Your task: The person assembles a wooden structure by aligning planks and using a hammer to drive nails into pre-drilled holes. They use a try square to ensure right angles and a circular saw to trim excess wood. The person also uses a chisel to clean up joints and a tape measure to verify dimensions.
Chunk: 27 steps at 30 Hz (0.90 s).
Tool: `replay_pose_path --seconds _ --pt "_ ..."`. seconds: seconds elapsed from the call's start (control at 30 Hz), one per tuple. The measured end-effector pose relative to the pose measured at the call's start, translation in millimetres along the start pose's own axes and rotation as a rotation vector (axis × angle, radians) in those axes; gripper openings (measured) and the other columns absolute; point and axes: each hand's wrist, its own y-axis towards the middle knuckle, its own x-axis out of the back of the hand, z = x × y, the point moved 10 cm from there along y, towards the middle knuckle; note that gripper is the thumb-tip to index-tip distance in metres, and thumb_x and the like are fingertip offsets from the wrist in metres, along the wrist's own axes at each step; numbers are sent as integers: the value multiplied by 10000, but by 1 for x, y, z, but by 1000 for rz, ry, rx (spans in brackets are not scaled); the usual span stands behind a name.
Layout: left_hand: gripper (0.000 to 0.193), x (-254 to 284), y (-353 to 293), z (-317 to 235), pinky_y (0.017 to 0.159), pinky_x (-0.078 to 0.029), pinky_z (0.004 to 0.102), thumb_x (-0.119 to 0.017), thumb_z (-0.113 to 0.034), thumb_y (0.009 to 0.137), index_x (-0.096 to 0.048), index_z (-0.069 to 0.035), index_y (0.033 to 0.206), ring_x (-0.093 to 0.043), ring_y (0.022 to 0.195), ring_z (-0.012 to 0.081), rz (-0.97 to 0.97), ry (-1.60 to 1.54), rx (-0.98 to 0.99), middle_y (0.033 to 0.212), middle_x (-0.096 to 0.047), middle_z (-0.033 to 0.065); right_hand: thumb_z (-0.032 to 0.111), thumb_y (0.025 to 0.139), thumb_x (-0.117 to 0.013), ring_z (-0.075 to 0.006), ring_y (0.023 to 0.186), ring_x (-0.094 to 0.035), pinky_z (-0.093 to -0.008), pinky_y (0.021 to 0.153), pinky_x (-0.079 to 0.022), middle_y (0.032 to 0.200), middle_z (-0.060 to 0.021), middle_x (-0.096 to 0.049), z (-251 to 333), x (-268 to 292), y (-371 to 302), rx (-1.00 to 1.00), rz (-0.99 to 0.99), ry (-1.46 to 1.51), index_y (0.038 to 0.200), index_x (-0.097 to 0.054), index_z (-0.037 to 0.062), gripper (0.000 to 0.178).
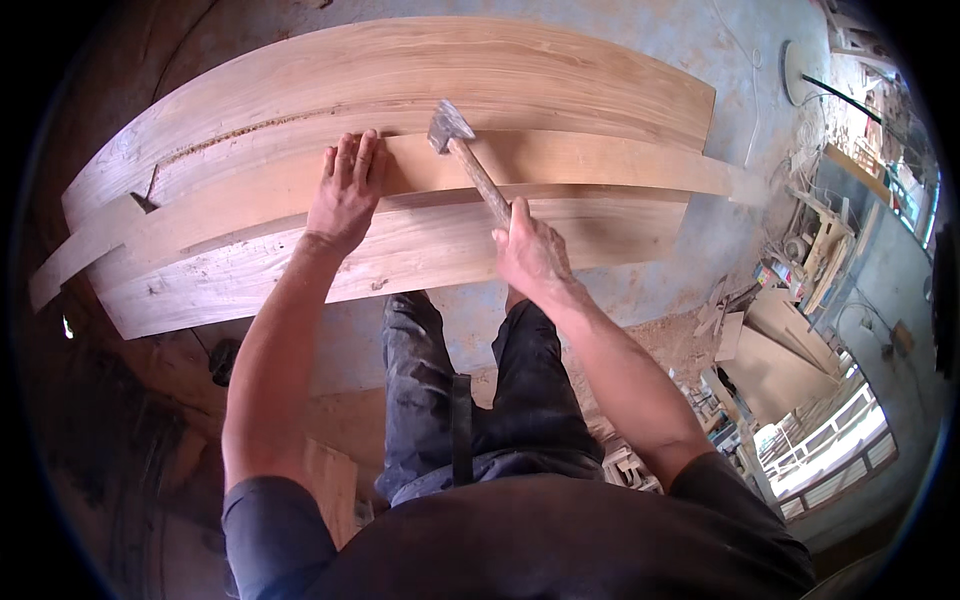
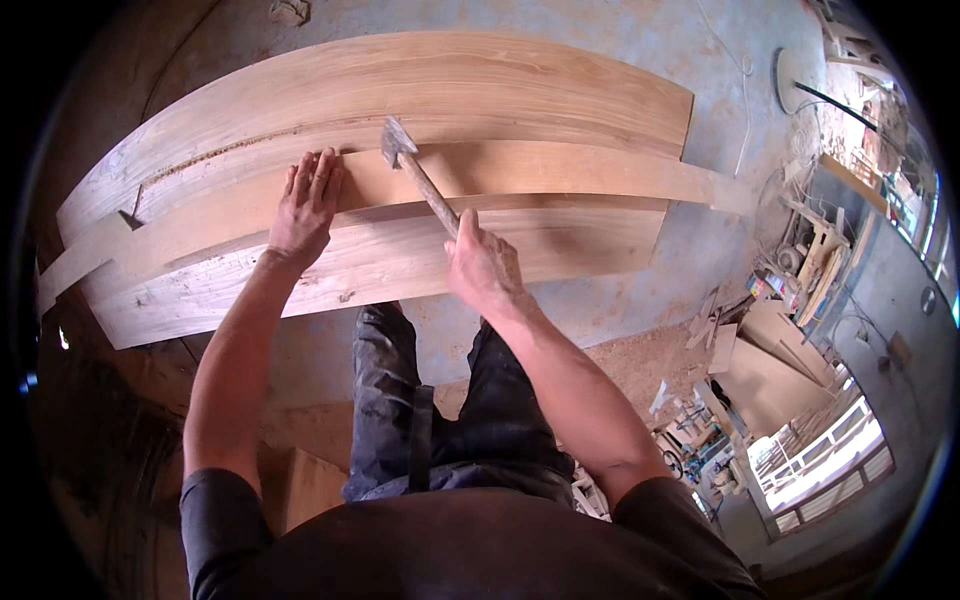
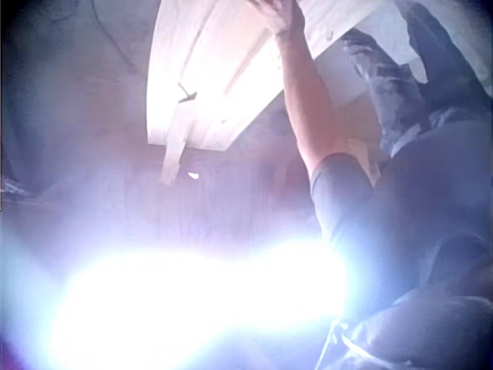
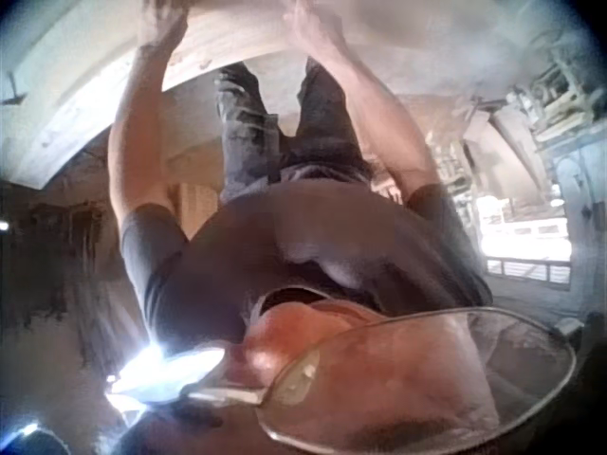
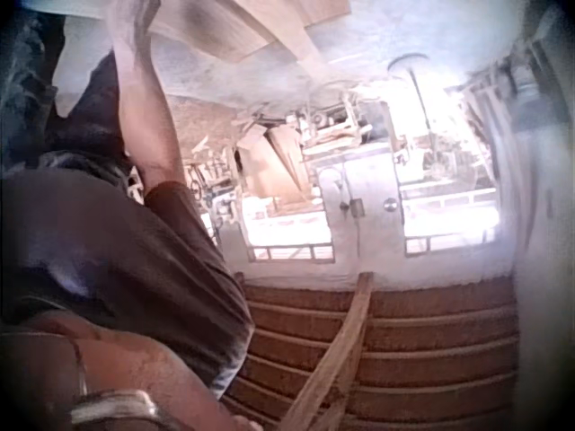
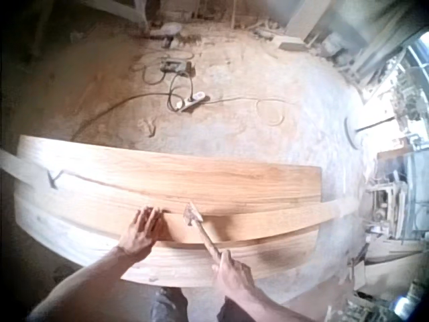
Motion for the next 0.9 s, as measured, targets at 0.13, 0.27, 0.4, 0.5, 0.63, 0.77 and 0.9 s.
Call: replay_pose_path --seconds 0.13,0.27,0.4,0.5,0.63,0.77,0.9 --pt "527 2 -2 -3 1113 -327 569 -560 -115 856 -476 24 1358 -345 1373 433 26 46 -25 1514 -349 197 163 919 -604 -444 755 -659 -537 699 -513 766 -249 -645 14 31 -19 10 -84 67 1062 -421 -20 296" --pt "549 5 4 -6 1099 -337 573 -559 -109 849 -461 41 1368 -368 1348 438 34 71 -35 1497 -358 219 196 917 -619 -450 778 -662 -542 707 -515 794 -264 -649 -3 10 -11 43 -26 29 1095 -411 -28 354" --pt "555 6 2 -4 1090 -360 535 -575 -86 824 -473 37 1356 -399 1325 418 -4 104 -34 1465 -399 224 221 883 -649 -460 792 -660 -548 678 -508 810 -265 -656 -33 11 -6 -90 3 226 1022 -491 -16 317" --pt "508 39 19 -10 1024 -422 492 -613 -23 751 -547 18 1254 -524 1196 361 119 68 -95 1352 -502 201 216 849 -695 -353 684 -653 -469 605 -488 705 -215 -599 -67 8 -46 -154 -81 525 953 -515 -7 305" --pt "615 53 61 20 945 -485 448 -487 92 724 -592 -113 1294 -618 1073 358 527 -211 79 1112 -674 190 138 855 -708 -158 529 -573 -325 485 -449 620 -77 -557 -91 14 -78 -218 -220 892 852 -527 12 220" --pt "456 62 100 59 850 -514 411 -578 40 712 -682 -55 1146 -674 933 319 492 -446 147 983 -706 202 81 865 -686 -106 473 -543 -265 444 -412 613 -27 -558 -103 -7 -120 -336 -180 964 867 -526 14 173" --pt "499 44 118 76 802 -524 389 -615 -27 671 -685 -21 1165 -677 872 260 695 -562 255 956 -727 156 76 855 -698 -104 458 -536 -256 422 -418 602 -23 -566 -125 -63 -150 -420 -56 1074 879 -533 17 177"
